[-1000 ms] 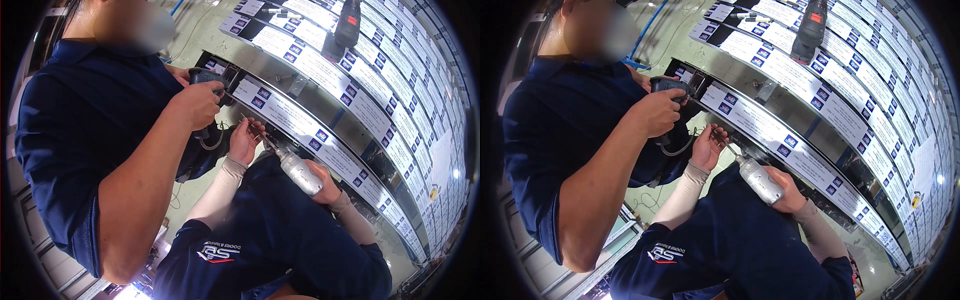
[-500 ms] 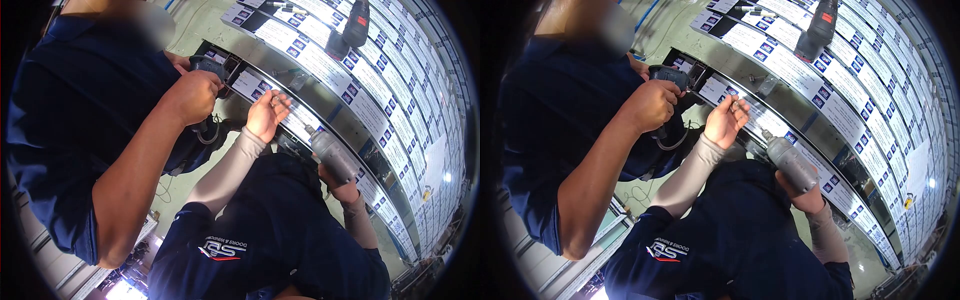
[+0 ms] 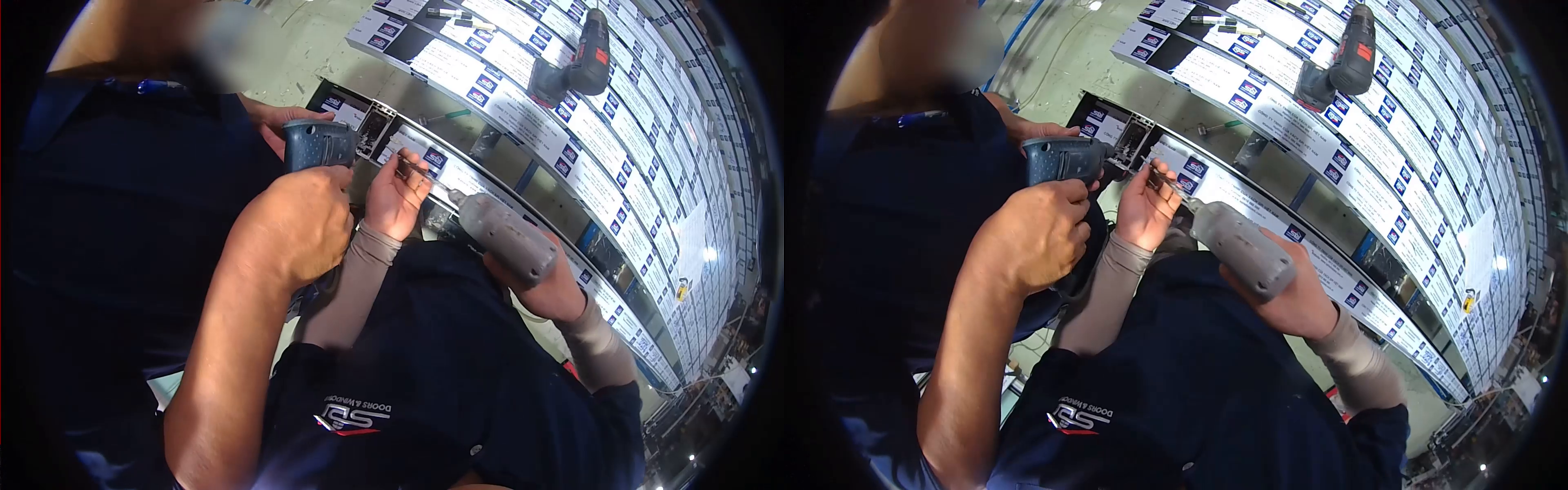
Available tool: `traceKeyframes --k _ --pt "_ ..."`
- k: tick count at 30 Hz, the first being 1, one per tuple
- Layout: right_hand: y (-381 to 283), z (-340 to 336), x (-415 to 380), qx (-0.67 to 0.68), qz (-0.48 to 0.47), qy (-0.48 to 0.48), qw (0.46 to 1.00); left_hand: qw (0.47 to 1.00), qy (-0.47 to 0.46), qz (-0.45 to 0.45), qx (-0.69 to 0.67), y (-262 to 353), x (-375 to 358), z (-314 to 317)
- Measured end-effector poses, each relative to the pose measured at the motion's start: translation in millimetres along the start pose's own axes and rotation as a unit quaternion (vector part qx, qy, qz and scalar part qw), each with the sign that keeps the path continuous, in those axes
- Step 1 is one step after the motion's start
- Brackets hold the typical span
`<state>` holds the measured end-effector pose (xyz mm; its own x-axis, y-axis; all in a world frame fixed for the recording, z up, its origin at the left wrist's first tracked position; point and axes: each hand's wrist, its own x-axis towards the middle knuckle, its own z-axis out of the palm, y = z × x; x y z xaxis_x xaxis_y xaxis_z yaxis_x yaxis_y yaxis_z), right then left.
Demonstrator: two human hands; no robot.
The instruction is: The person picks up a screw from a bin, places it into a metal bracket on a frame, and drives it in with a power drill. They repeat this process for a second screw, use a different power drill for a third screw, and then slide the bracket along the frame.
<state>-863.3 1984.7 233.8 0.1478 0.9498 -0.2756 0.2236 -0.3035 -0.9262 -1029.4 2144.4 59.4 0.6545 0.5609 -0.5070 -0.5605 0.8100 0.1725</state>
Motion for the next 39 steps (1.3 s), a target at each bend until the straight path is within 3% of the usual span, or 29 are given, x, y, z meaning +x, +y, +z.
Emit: traceKeyframes --k 2,10,12,14,15,21,30,32,36,39 --pt "-9 4 18 0.009 0.032 -0.029 0.999 1.000 0.009 0.002 -0.006 10 4 -6" --pt "-38 11 75 -0.046 0.008 -0.052 0.998 0.997 -0.009 0.023 -0.075 15 21 -20" --pt "-51 7 86 -0.079 0.027 -0.077 0.994 0.996 -0.016 0.014 -0.092 14 21 -20" --pt "-62 6 97 -0.089 0.031 -0.099 0.991 0.994 0.052 0.018 -0.099 16 17 -12" --pt "-69 3 103 -0.132 0.074 -0.126 0.980 0.994 0.049 0.021 -0.098 16 15 -12" --pt "-99 9 131 -0.162 0.120 -0.124 0.972 0.986 0.007 0.007 -0.165 22 20 -20" --pt "-140 26 179 -0.237 0.144 -0.171 0.946 0.981 -0.018 0.134 -0.136 177 -40 -29" --pt "-148 28 188 -0.235 0.171 -0.182 0.940 0.982 -0.015 0.137 -0.131 192 -46 -32" --pt "-148 31 195 -0.283 0.123 -0.190 0.932 0.982 -0.010 0.133 -0.130 203 -53 -34" --pt "-145 35 198 -0.203 0.111 -0.194 0.953 0.985 -0.003 0.117 -0.130 200 -54 -33"
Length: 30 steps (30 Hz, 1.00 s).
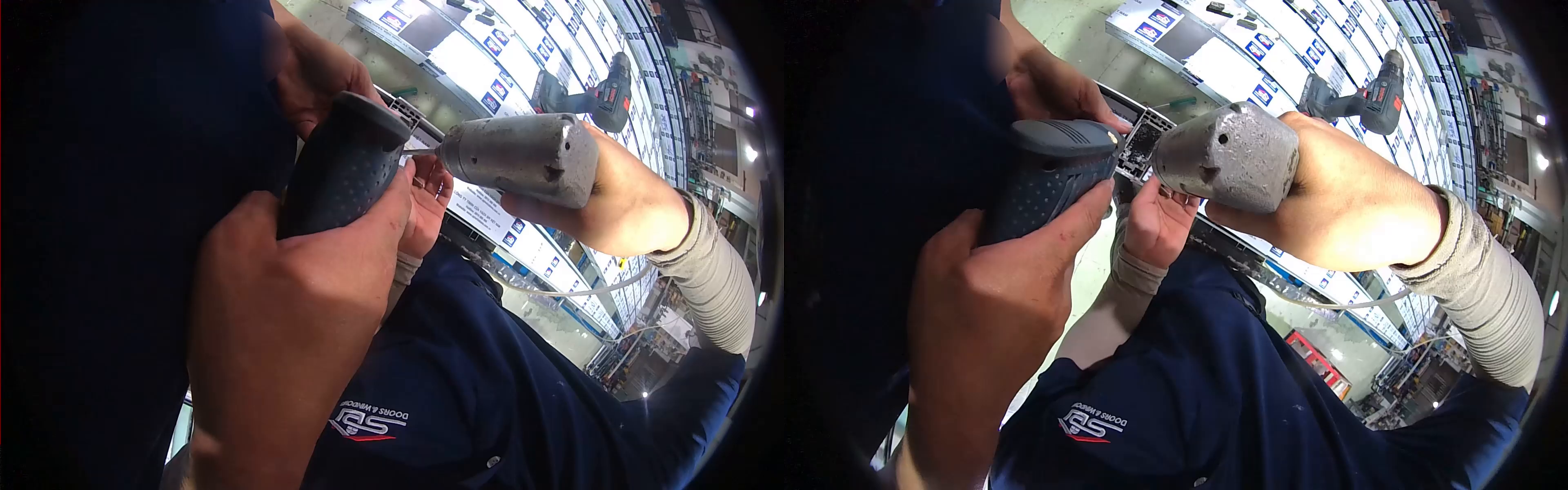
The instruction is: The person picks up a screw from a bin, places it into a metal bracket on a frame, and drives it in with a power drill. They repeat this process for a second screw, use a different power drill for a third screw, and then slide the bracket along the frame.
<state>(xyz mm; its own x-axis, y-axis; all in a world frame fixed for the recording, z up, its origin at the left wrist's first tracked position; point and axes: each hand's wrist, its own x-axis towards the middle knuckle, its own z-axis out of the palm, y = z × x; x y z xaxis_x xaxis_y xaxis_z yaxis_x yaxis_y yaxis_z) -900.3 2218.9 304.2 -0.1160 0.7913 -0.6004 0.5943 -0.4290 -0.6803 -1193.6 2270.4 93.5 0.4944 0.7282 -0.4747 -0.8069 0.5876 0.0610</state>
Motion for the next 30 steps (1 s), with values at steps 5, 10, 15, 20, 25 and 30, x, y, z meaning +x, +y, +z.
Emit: traceKeyframes --k 5,10,15,20,25,30 --pt "-5 -4 -4 -0.010 0.055 -0.022 0.998 0.999 0.016 -0.037 0.006 -13 0 3" --pt "-5 -4 -9 0.018 0.083 -0.008 0.996 0.992 0.048 -0.114 -0.007 -81 30 -1" --pt "17 4 -16 0.019 -0.002 0.022 1.000 0.978 0.057 -0.183 -0.084 -158 45 -16" --pt "21 0 -27 0.030 0.008 -0.008 0.999 0.953 -0.082 -0.195 -0.217 -191 48 -56" --pt "6 -3 -30 -0.100 0.130 -0.039 0.986 0.963 0.054 -0.212 -0.159 -179 39 -24" --pt "22 3 -34 -0.110 0.026 0.055 0.992 0.972 0.022 -0.186 -0.141 -178 39 -25"
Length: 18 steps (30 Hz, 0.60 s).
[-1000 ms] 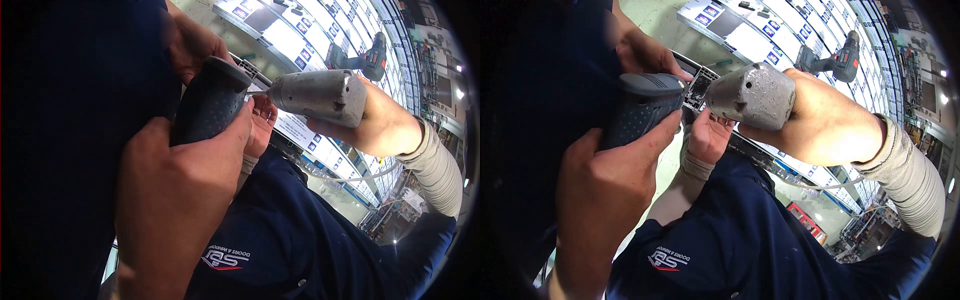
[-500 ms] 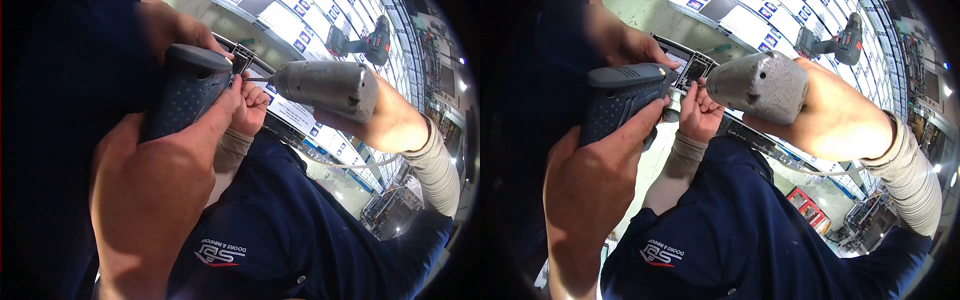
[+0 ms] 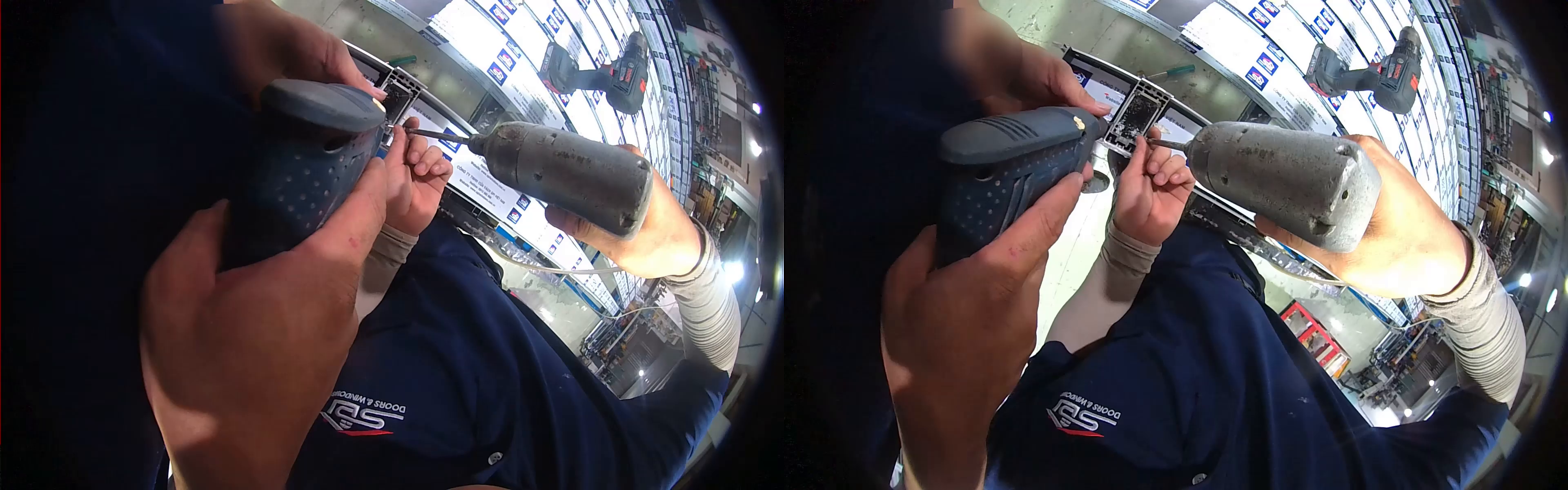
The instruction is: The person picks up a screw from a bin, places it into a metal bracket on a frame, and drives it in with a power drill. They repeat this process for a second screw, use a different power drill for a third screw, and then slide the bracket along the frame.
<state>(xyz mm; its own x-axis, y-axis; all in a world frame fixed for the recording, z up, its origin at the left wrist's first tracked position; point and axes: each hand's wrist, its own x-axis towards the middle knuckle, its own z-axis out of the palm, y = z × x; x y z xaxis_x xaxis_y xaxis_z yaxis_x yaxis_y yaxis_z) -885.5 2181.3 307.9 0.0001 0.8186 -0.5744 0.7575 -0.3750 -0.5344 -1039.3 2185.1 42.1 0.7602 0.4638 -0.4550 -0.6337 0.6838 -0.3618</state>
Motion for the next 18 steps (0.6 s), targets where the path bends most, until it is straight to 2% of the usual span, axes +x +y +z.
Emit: traceKeyframes --k 2,5,8,11,12,14,17,18 --pt "-8 -1 6 0.019 -0.005 0.007 1.000 1.000 0.001 -0.003 -0.005 -1 1 -3" --pt "-21 -4 13 0.067 0.083 -0.034 0.994 1.000 -0.008 -0.008 -0.011 -1 3 -8" --pt "-16 0 16 -0.018 0.033 -0.048 0.998 0.999 -0.034 0.011 -0.039 -2 6 -14" --pt "-4 5 34 0.128 -0.021 -0.058 0.990 0.999 -0.034 0.022 -0.020 12 -6 -6" --pt "-6 3 38 0.034 0.053 -0.064 0.996 0.999 -0.030 0.034 0.000 22 -18 -1" --pt "-10 6 51 -0.019 0.092 -0.073 0.993 0.996 -0.029 0.071 0.047 51 -50 14" --pt "-12 3 57 -0.029 0.059 -0.087 0.994 0.986 -0.033 0.135 0.095 98 -99 43" --pt "-6 6 53 -0.055 0.034 -0.062 0.996 0.982 -0.029 0.146 0.115 106 -111 47"
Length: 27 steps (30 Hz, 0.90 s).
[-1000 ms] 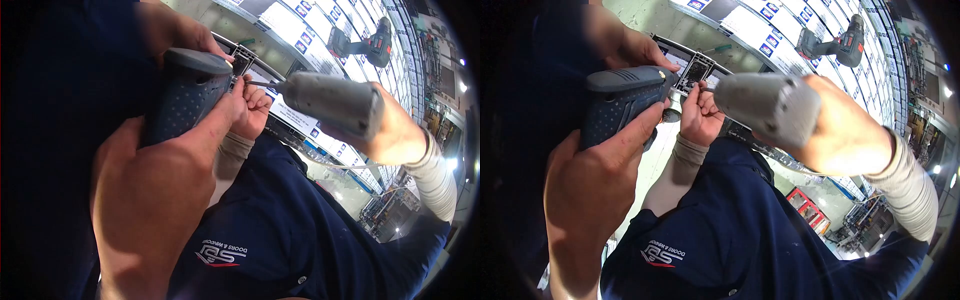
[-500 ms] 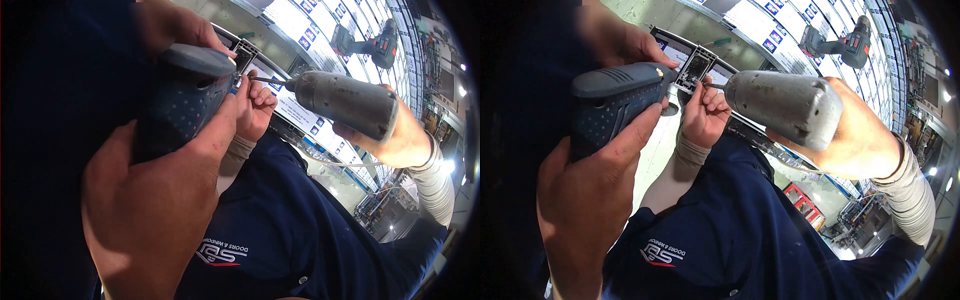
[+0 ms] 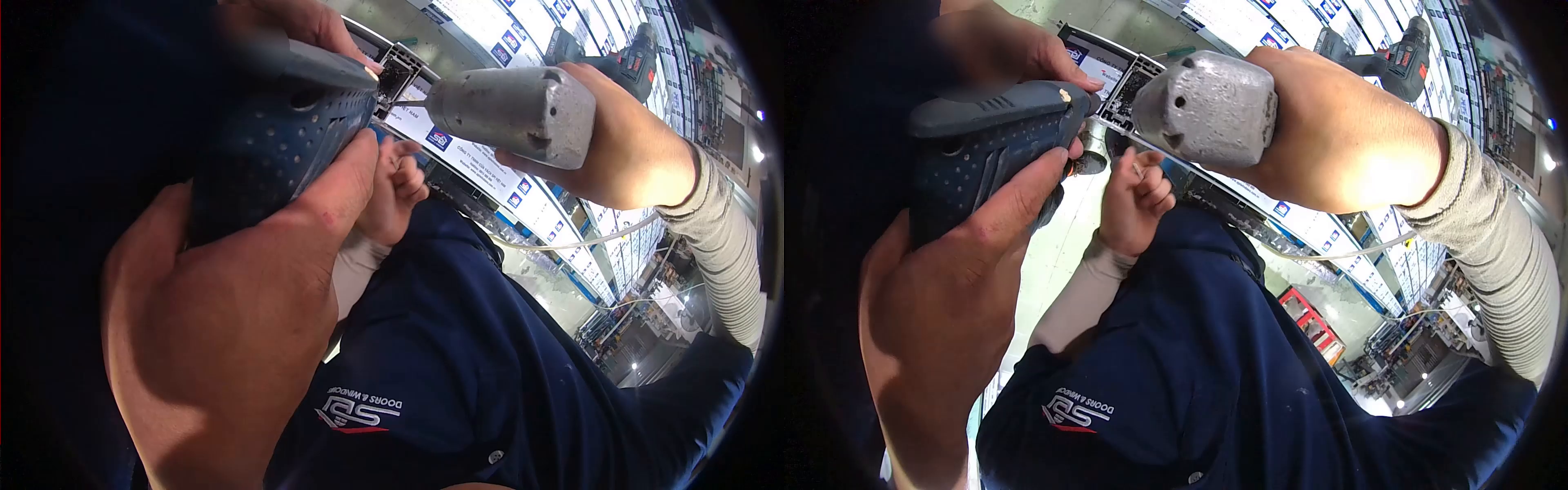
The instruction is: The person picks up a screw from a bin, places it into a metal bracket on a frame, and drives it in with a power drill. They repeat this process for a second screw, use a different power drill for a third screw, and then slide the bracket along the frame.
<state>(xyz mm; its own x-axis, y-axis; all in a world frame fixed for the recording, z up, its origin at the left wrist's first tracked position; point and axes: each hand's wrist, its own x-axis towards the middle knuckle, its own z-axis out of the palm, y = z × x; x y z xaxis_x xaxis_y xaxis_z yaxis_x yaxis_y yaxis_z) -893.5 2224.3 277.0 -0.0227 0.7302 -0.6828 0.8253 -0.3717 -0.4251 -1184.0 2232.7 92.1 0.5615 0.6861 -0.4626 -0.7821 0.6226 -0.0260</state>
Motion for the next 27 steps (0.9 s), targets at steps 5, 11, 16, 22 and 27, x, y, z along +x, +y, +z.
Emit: traceKeyframes --k 5,11,16,22,27 --pt "18 2 -4 -0.089 -0.084 0.015 0.992 0.998 -0.013 0.050 0.033 47 -21 20" --pt "3 -2 4 -0.037 -0.097 -0.033 0.994 0.997 -0.014 0.048 0.053 52 -23 25" --pt "2 -3 6 0.006 -0.038 -0.082 0.996 0.997 -0.010 0.042 0.065 54 -21 25" --pt "10 0 6 -0.013 -0.068 -0.057 0.996 0.996 -0.011 0.038 0.080 51 -19 27" --pt "8 1 11 0.018 -0.054 -0.067 0.996 0.995 -0.006 0.038 0.093 49 -13 26"
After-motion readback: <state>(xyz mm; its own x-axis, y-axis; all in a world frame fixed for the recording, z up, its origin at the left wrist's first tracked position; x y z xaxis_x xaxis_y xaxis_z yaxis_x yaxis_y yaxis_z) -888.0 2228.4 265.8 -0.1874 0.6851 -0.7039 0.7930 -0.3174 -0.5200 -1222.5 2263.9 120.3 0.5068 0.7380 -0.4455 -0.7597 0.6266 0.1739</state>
